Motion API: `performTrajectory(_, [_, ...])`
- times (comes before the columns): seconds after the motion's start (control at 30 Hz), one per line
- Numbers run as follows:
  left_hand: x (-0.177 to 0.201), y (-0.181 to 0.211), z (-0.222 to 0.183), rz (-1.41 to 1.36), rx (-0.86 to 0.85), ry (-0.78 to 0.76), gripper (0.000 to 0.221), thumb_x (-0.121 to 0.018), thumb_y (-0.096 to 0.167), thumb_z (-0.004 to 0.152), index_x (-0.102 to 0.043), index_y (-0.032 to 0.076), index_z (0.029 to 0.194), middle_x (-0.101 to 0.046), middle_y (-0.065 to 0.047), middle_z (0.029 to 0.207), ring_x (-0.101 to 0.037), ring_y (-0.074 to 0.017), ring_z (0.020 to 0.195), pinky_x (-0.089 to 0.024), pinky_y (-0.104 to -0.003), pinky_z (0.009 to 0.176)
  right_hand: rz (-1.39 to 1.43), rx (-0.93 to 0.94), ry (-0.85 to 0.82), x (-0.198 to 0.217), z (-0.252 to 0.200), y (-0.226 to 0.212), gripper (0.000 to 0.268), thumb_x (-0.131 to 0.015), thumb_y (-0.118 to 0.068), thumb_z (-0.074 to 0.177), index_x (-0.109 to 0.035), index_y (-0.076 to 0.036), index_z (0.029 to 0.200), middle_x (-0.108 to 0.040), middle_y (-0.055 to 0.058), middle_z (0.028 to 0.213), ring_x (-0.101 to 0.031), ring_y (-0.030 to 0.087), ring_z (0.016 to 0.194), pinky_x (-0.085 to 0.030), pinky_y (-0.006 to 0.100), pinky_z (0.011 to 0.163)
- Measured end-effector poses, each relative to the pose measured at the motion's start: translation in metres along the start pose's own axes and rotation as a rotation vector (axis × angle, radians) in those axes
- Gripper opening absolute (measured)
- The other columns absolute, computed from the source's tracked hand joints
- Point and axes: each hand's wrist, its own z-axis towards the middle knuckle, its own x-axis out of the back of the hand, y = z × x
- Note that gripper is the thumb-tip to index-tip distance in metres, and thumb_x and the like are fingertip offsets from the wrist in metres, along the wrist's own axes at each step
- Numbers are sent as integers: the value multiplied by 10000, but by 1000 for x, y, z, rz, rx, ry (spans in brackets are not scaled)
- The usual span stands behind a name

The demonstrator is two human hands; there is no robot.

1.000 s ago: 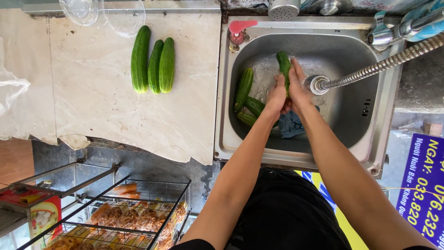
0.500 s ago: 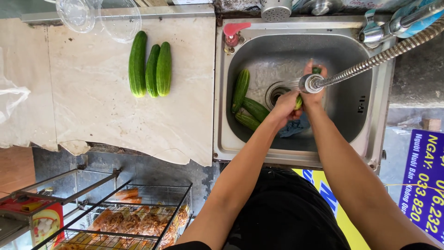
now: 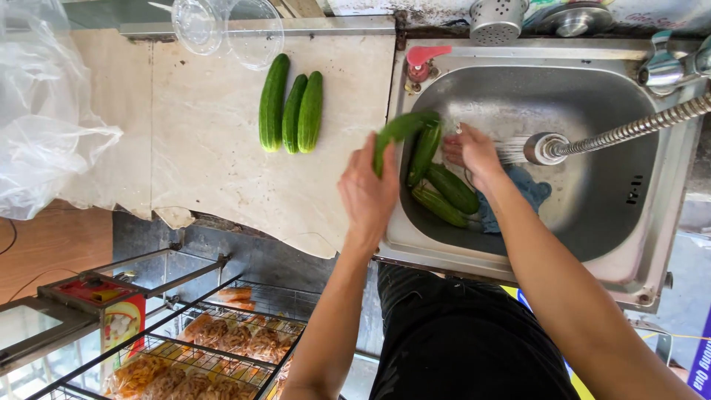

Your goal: The recorder retrieves cucumbers from a refrigerator and washes them individually in a sink using a blue cleaning cloth.

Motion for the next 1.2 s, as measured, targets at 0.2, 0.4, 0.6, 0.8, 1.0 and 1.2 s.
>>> performTrajectory(0.2, [-2,-70,29,372,-85,342,406,-750,295,972,-672,80,1308,-712,-113,1089,-640,-306,987,-496,-458,859,-533,130,-13,-56,-12,-7,798,-717,-316,924,-309,-77,1566,-675,170,1194,-675,238,1015,-535,398,904])
performTrajectory(0.4, [-19,-87,44,421,-104,342,552,-789,325,948,-592,184,1445,-599,-95,1150,-545,-297,1037,-436,-455,875,-65,35,-51,-14,-37,-37,695,-728,-321,921,-405,-58,1477,-653,156,1230,-658,224,1059,-560,391,907])
performTrajectory(0.6, [-41,-27,29,189,-135,285,562,-765,294,971,-553,168,1476,-585,-100,1154,-564,-303,1069,-462,-464,927,805,-329,-259,90,-36,-22,503,-544,-474,1065,-580,-28,1296,-701,158,1141,-631,164,772,-534,246,634])
performTrajectory(0.8, [-188,42,-45,-582,230,-303,648,-659,436,960,-538,50,1466,-663,-189,1159,-712,-306,943,-568,-422,793,757,-334,-347,131,-28,4,492,-504,-620,1060,-602,-140,1029,-589,58,719,-462,96,431,-374,237,420])
performTrajectory(1.0, [-320,10,-60,-932,919,-679,765,-646,600,987,-704,-124,1225,-709,-223,1034,-672,-256,876,-544,-420,734,-180,-160,-21,92,-91,-34,410,-432,-531,1063,-552,-140,1037,-535,9,731,-485,118,542,-350,297,461])
performTrajectory(1.2, [-364,-16,-47,-1157,596,-451,549,-656,417,937,-732,-100,1107,-774,-163,1023,-744,-202,819,-566,-353,738,-529,-16,44,118,-120,-60,439,-681,-292,977,-548,-220,1390,-659,-47,1108,-579,24,835,-505,266,618])
